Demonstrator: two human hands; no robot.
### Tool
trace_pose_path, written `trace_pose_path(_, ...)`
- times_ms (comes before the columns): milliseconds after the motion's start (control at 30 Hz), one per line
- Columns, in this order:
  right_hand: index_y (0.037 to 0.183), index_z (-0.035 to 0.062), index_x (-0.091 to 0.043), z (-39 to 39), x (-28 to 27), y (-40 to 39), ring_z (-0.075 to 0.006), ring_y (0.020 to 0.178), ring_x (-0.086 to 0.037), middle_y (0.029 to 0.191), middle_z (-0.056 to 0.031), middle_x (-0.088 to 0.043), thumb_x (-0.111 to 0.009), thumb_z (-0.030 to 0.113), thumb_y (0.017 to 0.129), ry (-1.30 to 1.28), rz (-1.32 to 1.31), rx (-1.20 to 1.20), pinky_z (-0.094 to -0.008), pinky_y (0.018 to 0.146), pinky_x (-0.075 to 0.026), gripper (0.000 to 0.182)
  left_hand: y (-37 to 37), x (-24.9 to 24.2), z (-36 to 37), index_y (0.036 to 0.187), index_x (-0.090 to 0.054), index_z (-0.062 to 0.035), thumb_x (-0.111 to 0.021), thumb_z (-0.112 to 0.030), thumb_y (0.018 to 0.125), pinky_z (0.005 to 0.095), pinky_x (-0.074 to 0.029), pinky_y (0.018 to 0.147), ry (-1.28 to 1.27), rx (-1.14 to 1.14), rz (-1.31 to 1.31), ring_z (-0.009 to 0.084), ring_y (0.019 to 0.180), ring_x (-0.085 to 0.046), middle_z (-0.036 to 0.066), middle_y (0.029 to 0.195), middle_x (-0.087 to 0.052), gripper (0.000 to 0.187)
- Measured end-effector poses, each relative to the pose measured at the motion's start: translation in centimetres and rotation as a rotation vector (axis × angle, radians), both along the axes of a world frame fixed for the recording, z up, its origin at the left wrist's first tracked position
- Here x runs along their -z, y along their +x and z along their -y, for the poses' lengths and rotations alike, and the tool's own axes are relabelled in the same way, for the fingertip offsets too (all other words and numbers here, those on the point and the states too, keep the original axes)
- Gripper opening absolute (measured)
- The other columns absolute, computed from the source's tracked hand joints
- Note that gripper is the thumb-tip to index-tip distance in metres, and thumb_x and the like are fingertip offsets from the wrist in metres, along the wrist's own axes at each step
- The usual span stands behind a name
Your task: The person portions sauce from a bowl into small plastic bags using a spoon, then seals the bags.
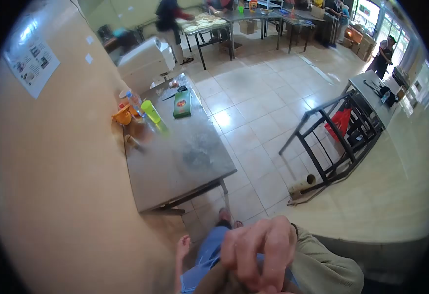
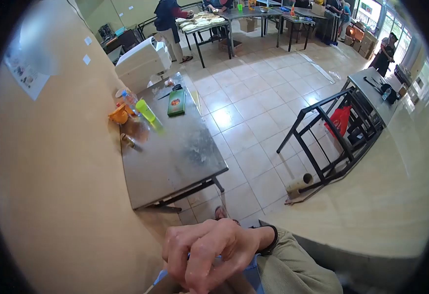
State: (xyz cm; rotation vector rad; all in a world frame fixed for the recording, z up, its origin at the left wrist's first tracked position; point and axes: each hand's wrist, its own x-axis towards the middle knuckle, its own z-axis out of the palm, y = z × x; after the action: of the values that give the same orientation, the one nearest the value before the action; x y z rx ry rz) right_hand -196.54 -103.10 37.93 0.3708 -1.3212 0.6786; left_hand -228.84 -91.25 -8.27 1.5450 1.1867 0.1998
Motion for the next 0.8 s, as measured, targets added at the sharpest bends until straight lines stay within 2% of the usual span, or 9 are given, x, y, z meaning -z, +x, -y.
trace_pose_path(133,0.092,0.001,-0.066,-1.9,-1.2,5.3,-0.022,0.067,-0.059,0.093,-0.0184,-0.061,-0.06,0.01,0.086,-0.08,0.059,-0.027,-0.033,0.049,-0.041,0.012,5.1,-1.6,-4.5,0.114,-0.056,-0.001,-0.053,-0.019,0.091,0.0284,-0.049,0.076,0.001,0.04,-0.064,0.0137,0.086,-0.06,0.008,0.096,-0.063,0.029)
trace_pose_path(200,0.092,0.0009,-0.065,-2.5,-1.6,8.1,-0.0239,0.078,-0.059,0.095,-0.0172,-0.061,-0.06,0.007,0.085,-0.165,0.077,0.023,-0.034,0.061,-0.042,0.01,9.9,-2.6,-7.5,0.113,-0.056,-0.0007,-0.053,-0.019,0.091,0.0292,-0.048,0.078,0.079,0.106,-0.058,0.0151,0.088,-0.06,0.009,0.097,-0.064,0.029)
trace_pose_path(267,0.09,-0.001,-0.062,-2.3,-0.7,11.5,-0.0277,0.093,-0.058,0.093,-0.016,-0.061,-0.06,0.0,0.084,-0.283,0.095,0.149,-0.0369,0.085,-0.045,0.007,16.2,-4.8,-11.3,0.113,-0.057,-0.0005,-0.052,-0.02,0.091,0.0296,-0.048,0.08,0.204,0.2,-0.04,0.0169,0.09,-0.061,0.01,0.099,-0.064,0.029)
trace_pose_path(467,0.094,0.0,-0.064,0.1,5.1,21.5,-0.021,0.094,-0.058,0.097,-0.0149,-0.062,-0.054,0.002,0.088,-1.042,-0.028,0.735,-0.0314,0.083,-0.044,0.012,37.5,-12.0,-15.8,0.12,-0.052,0.0,-0.052,-0.021,0.093,0.0287,-0.045,0.085,0.126,0.447,0.124,0.0149,0.097,-0.057,0.01,0.108,-0.061,0.035)
trace_pose_path(567,0.095,-0.0019,-0.063,0.5,11.1,27.6,-0.0168,0.088,-0.059,0.089,-0.0117,-0.065,-0.046,0.011,0.094,-1.421,-0.081,1.046,-0.0302,0.084,-0.043,0.022,47.0,-10.8,-15.2,0.12,-0.053,0.0,-0.052,-0.022,0.093,0.0278,-0.045,0.083,0.142,0.547,0.173,0.0141,0.094,-0.057,0.009,0.107,-0.062,0.035)
trace_pose_path(633,0.099,-0.0013,-0.063,1.9,15.6,32.4,-0.0201,0.083,-0.063,0.079,-0.0107,-0.066,-0.039,0.021,0.097,-1.712,0.064,1.201,-0.031,0.085,-0.044,0.033,51.9,-9.9,-13.4,0.119,-0.053,-0.0003,-0.051,-0.023,0.093,0.0277,-0.046,0.082,0.1,0.604,0.141,0.0139,0.092,-0.057,0.008,0.105,-0.062,0.035)
trace_pose_path(700,0.102,0.0021,-0.064,3.8,19.3,37.5,-0.0284,0.082,-0.064,0.072,-0.0124,-0.066,-0.035,0.026,0.098,-1.968,0.545,1.312,-0.0347,0.087,-0.044,0.038,57.4,-8.7,-11.3,0.119,-0.054,-0.0006,-0.051,-0.025,0.093,0.0284,-0.046,0.081,0.064,0.636,0.089,0.0154,0.091,-0.058,0.009,0.104,-0.063,0.035)
trace_pose_path(733,0.107,0.0053,-0.062,5.4,24.4,40.0,-0.0345,0.087,-0.061,0.084,-0.0162,-0.066,-0.044,0.022,0.094,-1.911,0.645,1.445,-0.0397,0.089,-0.043,0.028,59.0,-7.9,-10.1,0.119,-0.054,-0.0007,-0.05,-0.026,0.093,0.0293,-0.046,0.081,0.041,0.649,0.029,0.0169,0.09,-0.059,0.01,0.103,-0.063,0.036)
trace_pose_path(800,0.112,0.0056,-0.059,6.2,26.2,43.8,-0.0341,0.091,-0.06,0.091,-0.0173,-0.064,-0.051,0.019,0.089,-1.752,0.62,1.639,-0.0415,0.09,-0.042,0.027,60.6,-5.9,-8.6,0.119,-0.054,-0.0015,-0.05,-0.028,0.092,0.0317,-0.047,0.082,0.019,0.717,-0.081,0.0204,0.094,-0.059,0.013,0.104,-0.063,0.038)
